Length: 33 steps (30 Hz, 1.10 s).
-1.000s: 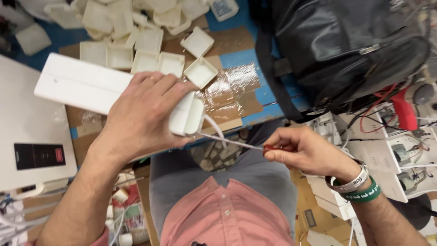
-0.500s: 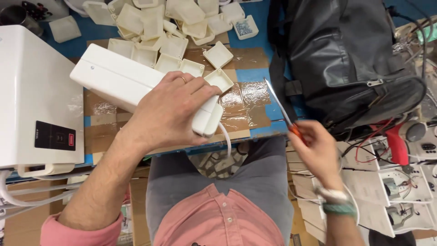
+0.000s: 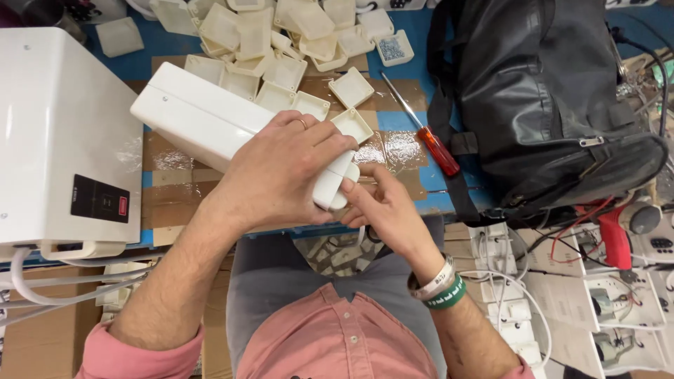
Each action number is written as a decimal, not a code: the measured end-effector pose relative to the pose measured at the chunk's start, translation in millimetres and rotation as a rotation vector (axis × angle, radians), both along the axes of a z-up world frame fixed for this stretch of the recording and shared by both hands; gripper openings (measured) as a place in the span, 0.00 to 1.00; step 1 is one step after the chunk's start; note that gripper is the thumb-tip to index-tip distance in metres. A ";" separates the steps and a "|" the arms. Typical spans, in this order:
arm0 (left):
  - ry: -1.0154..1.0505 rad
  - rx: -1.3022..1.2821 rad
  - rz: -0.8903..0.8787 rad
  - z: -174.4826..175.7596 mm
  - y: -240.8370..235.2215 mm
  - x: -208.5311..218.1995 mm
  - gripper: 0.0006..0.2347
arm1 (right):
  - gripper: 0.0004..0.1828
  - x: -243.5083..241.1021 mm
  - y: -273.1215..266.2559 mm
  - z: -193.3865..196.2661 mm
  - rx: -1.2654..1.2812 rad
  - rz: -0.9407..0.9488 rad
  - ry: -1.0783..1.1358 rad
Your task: The person assembles white electrical enclosures by hand, using a screwdriver to tighten screws on the casing. They handle multiple enclosures, place one on the floor, and briefly retrieve a phone from a bag before continuing to secure screws on another unit.
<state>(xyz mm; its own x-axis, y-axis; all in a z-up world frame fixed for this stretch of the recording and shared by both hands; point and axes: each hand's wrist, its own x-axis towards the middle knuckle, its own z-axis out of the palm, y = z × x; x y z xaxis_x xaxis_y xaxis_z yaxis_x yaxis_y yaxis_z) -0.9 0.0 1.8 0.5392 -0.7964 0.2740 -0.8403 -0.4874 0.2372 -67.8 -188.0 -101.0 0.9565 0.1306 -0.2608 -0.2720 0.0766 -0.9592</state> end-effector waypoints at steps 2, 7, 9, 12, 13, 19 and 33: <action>0.004 0.007 -0.004 -0.4 -1.2 2.2 0.32 | 0.26 1.1 -0.2 -4.0 0.023 -0.020 -0.009; 0.011 0.000 0.002 -0.4 -0.3 1.8 0.33 | 0.27 -0.7 1.5 -7.9 -0.047 -0.053 -0.081; 0.018 0.031 0.000 -0.5 -1.2 2.1 0.34 | 0.28 -1.8 2.5 -9.5 -0.059 -0.096 -0.071; 0.013 0.018 0.010 -2.5 -1.1 1.4 0.34 | 0.28 -0.1 -3.3 -14.5 0.003 -0.053 -0.080; 0.012 0.019 0.011 -2.3 -0.5 1.5 0.34 | 0.28 -0.1 -2.8 -14.1 0.003 -0.052 -0.080; 0.022 0.018 0.009 0.2 -0.4 -0.7 0.32 | 0.28 -5.2 1.9 -10.8 0.007 -0.080 -0.122; -0.051 0.320 0.091 20.5 43.1 25.8 0.35 | 0.23 -26.5 1.9 -26.2 -0.575 0.003 -0.316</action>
<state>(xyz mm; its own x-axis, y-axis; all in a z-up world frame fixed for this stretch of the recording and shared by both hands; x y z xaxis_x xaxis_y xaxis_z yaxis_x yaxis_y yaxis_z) 24.9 43.1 22.3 0.6041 -0.7956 0.0462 -0.7968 -0.6039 0.0182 -94.3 -186.1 -127.2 0.9984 0.0573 0.0037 0.0303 -0.4724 -0.8809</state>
